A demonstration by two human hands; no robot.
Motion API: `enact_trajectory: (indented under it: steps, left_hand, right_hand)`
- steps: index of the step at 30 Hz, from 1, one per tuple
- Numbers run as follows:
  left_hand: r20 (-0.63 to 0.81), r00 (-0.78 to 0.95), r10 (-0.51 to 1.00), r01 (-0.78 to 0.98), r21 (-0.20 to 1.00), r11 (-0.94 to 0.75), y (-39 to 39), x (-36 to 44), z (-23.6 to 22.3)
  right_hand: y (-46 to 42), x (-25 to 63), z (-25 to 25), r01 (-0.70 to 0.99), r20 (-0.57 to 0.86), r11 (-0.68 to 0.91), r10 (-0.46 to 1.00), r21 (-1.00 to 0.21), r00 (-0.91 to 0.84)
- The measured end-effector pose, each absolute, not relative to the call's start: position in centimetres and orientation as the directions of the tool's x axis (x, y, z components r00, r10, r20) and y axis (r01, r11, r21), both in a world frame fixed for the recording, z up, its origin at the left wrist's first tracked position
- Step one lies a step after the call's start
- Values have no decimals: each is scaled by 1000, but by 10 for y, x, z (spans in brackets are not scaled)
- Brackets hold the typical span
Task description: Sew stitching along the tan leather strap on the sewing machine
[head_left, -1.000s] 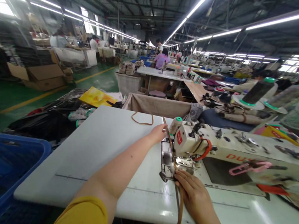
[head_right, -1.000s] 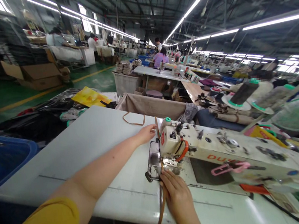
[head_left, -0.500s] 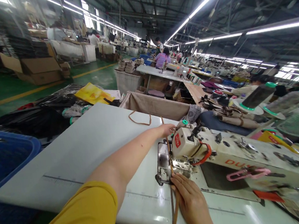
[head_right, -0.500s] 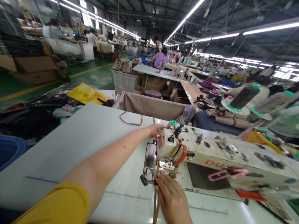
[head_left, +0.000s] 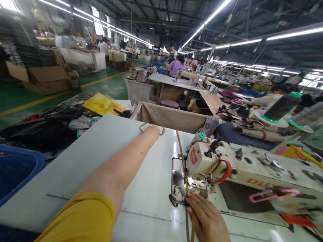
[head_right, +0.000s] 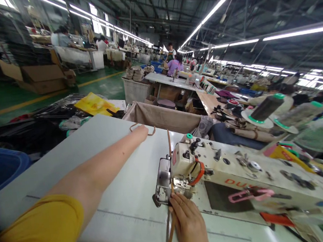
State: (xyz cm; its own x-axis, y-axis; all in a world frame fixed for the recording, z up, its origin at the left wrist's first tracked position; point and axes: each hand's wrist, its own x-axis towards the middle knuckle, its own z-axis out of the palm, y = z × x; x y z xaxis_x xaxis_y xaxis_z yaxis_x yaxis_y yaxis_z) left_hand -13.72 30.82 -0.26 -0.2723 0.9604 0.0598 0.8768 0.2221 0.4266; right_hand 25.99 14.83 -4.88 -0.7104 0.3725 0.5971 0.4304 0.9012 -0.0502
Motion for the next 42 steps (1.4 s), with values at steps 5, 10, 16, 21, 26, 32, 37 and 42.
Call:
enact_trajectory:
  steps: [5,10,16,21,26,32,37,42]
  left_hand:
    - [188,-204,961,872,480,91,332,-128,8]
    - [344,-241,907,855,518,31,344,-112,8]
    - [332,-332,883,829,549,105,309,-109,-18]
    - [295,-458,838,789,570,231,252,-126,-26]
    - [296,-553,779,752,580,314,189,-137,-23]
    - [359,-491,794,785,577,225,103,-111,-25]
    - [444,-418,793,820,560,119,38,-81,-38]
    - [594,-355,722,900,425,94,3,-76,-38]
  right_hand:
    - [147,260,-46,441,595,896,379,-45,-709]
    - [147,260,-48,453,597,891,381,-34,-706]
    - [144,259,-47,469,591,882,405,-49,-698]
    - [142,259,-43,469,586,882,406,-49,-701]
    - [143,258,-46,466,584,884,397,-37,-708]
    - [144,258,-50,466,598,883,400,-50,-694]
    - [142,257,-48,469,592,881,411,-64,-693]
    - [139,255,-47,487,570,867,452,-101,-686]
